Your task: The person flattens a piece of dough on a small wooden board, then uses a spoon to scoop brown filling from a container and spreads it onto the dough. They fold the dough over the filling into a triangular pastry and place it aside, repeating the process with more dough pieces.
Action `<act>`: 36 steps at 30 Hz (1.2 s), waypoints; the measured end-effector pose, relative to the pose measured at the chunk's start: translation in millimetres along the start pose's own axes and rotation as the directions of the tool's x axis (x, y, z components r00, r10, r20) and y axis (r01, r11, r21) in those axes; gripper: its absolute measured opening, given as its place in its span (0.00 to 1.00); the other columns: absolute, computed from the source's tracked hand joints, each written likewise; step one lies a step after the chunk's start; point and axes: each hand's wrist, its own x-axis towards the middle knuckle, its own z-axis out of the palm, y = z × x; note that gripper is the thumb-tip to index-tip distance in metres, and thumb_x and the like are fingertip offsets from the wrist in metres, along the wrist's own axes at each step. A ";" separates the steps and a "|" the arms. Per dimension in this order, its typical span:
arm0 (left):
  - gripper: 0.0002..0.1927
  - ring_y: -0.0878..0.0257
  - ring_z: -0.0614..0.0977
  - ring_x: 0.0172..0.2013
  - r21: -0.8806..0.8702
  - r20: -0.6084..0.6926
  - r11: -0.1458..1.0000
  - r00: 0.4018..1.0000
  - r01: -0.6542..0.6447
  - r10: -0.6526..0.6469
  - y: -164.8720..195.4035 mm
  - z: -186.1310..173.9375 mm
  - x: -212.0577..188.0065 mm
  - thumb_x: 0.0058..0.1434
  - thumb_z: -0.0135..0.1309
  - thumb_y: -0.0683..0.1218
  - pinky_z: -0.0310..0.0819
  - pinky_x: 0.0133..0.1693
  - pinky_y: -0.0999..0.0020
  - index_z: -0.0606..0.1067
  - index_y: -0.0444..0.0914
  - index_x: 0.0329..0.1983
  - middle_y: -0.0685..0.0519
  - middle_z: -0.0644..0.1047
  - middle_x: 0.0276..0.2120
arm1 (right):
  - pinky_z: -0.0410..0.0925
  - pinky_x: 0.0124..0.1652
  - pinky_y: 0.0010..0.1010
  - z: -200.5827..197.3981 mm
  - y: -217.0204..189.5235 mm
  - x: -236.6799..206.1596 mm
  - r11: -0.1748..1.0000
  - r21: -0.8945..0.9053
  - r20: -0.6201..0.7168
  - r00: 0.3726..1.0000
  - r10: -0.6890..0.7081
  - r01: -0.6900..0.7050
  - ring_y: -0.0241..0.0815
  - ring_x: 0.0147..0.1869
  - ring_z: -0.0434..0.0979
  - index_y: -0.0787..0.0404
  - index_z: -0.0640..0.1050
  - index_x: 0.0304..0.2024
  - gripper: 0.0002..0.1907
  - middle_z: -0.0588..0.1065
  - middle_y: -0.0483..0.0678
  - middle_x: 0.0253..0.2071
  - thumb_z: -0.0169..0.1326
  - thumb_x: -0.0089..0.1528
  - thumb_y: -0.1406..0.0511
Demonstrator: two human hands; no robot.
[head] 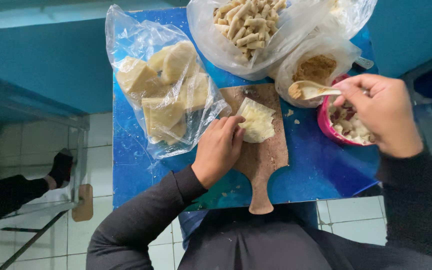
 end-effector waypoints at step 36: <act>0.16 0.51 0.81 0.37 -0.147 0.013 0.989 1.000 0.004 -0.002 1.0 3.4 -1.9 0.64 0.56 0.40 0.75 0.40 0.57 0.72 0.37 0.55 0.49 0.78 0.35 | 0.70 0.37 0.28 57.3 -6.4 -46.7 0.943 -0.167 0.017 0.957 -0.290 0.288 0.36 0.35 0.79 0.64 0.82 0.44 0.06 0.81 0.47 0.32 0.55 0.68 0.68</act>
